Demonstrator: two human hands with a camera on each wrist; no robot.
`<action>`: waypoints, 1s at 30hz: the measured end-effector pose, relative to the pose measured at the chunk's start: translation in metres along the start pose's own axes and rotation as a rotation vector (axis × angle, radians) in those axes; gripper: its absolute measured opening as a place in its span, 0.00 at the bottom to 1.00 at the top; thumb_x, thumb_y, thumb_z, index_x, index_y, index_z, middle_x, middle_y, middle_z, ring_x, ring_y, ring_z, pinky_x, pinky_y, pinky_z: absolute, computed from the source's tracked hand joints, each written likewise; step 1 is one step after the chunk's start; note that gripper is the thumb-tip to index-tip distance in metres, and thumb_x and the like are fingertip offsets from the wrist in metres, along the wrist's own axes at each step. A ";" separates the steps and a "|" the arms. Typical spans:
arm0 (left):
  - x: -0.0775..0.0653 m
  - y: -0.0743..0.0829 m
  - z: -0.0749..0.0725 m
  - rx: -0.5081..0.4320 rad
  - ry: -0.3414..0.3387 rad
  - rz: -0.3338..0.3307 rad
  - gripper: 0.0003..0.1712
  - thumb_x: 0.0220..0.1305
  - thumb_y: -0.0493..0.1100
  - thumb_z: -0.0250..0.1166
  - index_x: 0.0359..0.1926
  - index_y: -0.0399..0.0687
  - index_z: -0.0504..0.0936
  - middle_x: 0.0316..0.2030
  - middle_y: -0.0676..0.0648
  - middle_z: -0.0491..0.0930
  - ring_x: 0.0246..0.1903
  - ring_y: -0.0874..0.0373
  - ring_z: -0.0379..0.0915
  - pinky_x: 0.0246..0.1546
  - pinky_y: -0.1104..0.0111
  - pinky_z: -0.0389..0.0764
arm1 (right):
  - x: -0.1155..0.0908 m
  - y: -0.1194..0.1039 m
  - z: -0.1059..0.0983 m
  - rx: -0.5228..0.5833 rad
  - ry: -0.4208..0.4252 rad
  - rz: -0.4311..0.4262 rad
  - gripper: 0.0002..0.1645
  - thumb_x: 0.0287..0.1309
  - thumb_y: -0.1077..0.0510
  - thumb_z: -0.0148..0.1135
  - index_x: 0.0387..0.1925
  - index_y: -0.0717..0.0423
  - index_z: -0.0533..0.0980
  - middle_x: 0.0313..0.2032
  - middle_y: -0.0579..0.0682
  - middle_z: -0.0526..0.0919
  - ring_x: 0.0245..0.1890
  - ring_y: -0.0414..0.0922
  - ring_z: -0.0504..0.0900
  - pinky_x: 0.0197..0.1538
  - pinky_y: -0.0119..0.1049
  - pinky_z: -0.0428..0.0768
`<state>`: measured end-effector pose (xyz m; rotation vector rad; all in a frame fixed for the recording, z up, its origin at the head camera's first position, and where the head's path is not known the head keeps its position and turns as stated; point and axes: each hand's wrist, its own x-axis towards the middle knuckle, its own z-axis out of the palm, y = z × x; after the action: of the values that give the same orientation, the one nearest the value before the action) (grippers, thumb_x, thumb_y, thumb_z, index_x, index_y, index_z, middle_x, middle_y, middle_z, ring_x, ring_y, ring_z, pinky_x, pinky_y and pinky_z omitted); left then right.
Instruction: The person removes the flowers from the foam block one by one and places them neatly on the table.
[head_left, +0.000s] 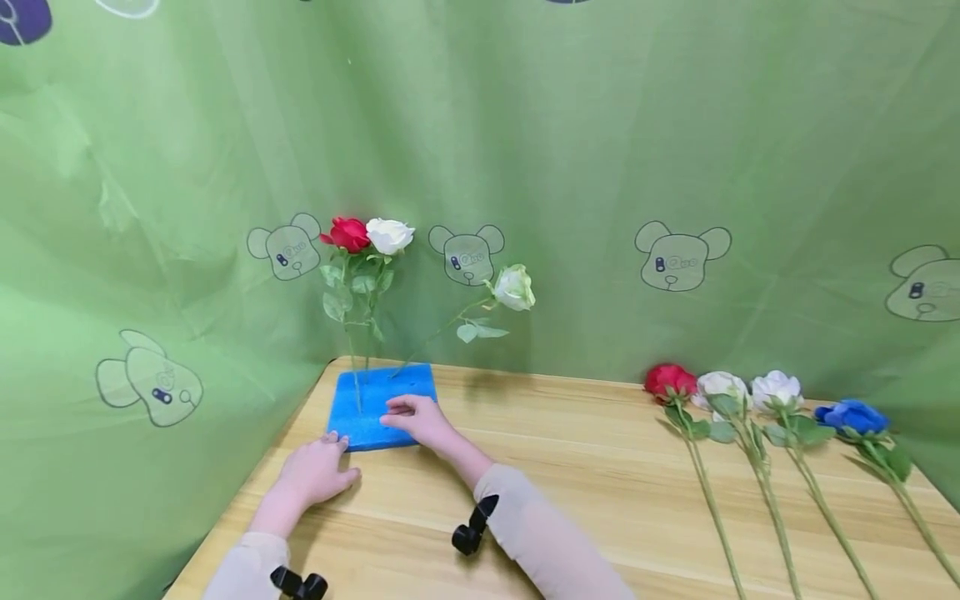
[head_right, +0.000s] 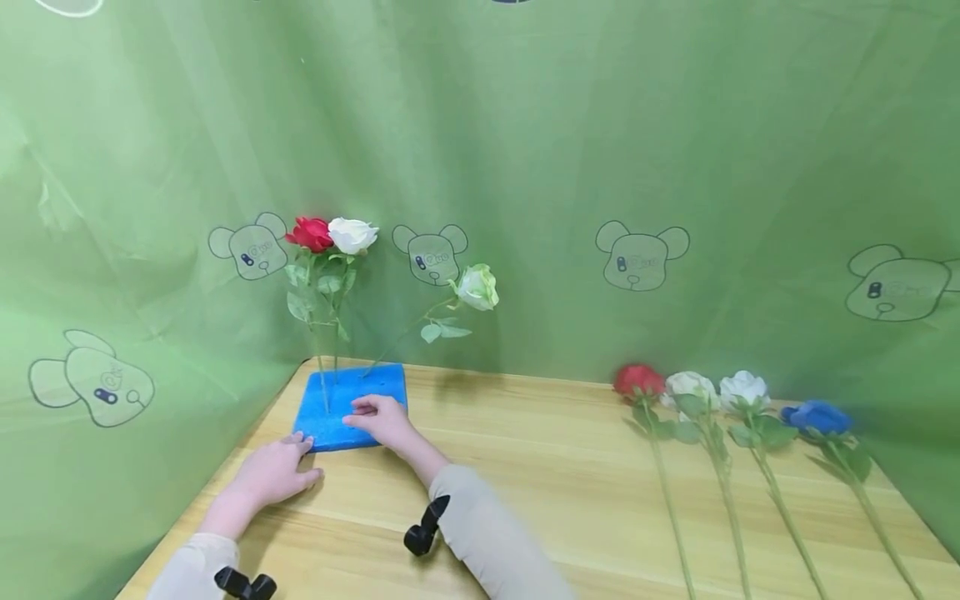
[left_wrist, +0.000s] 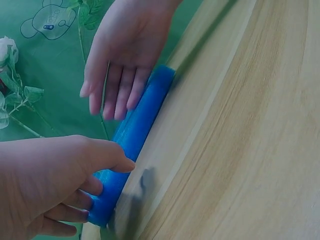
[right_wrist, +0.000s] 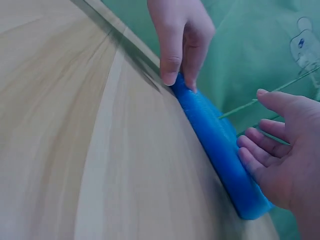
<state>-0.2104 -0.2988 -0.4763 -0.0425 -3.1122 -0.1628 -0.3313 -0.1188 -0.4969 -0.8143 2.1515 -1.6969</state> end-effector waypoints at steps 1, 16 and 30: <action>0.000 -0.001 0.001 0.001 0.000 0.001 0.38 0.58 0.58 0.65 0.59 0.31 0.76 0.61 0.26 0.72 0.57 0.30 0.72 0.56 0.42 0.76 | 0.003 0.001 0.003 0.004 0.006 0.008 0.27 0.60 0.54 0.67 0.56 0.65 0.76 0.48 0.58 0.86 0.50 0.50 0.84 0.53 0.39 0.83; -0.003 -0.003 0.002 -0.017 0.019 -0.018 0.38 0.57 0.57 0.66 0.59 0.32 0.77 0.61 0.27 0.72 0.57 0.30 0.73 0.55 0.41 0.76 | 0.035 0.000 0.037 0.007 0.073 0.043 0.26 0.61 0.52 0.66 0.57 0.59 0.77 0.50 0.53 0.86 0.53 0.47 0.83 0.55 0.38 0.82; 0.000 -0.002 0.006 -0.014 0.012 -0.024 0.38 0.57 0.58 0.67 0.59 0.34 0.77 0.62 0.28 0.71 0.58 0.31 0.72 0.55 0.42 0.77 | 0.054 0.002 0.048 -0.080 0.133 0.059 0.19 0.61 0.54 0.66 0.52 0.56 0.81 0.48 0.51 0.87 0.50 0.45 0.85 0.53 0.36 0.83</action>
<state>-0.2103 -0.2998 -0.4822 -0.0049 -3.1009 -0.1855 -0.3491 -0.1881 -0.5051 -0.6685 2.3201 -1.6892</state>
